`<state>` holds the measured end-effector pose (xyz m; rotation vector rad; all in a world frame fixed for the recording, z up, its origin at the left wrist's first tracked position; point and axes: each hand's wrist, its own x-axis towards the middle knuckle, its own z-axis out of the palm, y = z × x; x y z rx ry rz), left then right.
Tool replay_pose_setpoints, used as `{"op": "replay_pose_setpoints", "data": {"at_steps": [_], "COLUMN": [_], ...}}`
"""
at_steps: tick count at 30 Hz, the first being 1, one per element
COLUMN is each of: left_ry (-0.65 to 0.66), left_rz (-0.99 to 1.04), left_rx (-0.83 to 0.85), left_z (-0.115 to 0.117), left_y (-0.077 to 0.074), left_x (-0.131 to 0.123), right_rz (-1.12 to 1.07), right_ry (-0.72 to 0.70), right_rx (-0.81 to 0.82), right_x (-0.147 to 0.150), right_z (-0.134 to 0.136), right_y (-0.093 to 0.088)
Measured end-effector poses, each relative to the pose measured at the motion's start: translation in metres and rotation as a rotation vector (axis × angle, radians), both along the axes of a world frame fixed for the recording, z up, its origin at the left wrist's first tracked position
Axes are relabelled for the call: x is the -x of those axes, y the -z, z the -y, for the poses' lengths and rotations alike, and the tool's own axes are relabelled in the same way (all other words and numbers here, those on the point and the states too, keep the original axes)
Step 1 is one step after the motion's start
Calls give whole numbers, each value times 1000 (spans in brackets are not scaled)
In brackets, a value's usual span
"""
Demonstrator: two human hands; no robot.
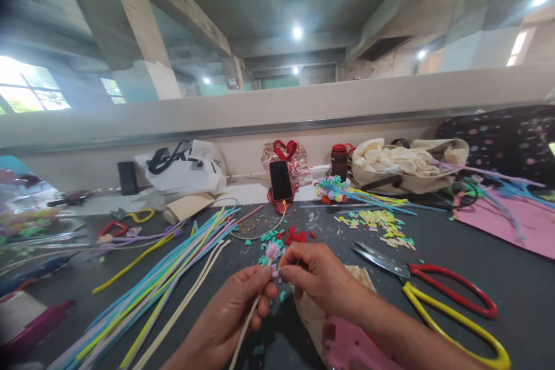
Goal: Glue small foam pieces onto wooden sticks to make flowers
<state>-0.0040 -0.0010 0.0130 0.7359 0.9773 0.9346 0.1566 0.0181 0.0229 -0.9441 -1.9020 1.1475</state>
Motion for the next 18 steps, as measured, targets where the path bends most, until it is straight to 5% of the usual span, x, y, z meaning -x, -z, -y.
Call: {"op": "replay_pose_setpoints", "data": {"at_steps": [9, 18], "left_ry": [59, 96], "left_rz": [-32, -64], "left_rx": [-51, -74], "left_z": [1, 0], "left_y": [5, 3], "left_x": [1, 1], "right_rz": [169, 575], "right_ry": [51, 194], "right_rx": [-114, -292], "right_x": [3, -39], "right_z": [2, 27], "right_y": [4, -27]}}
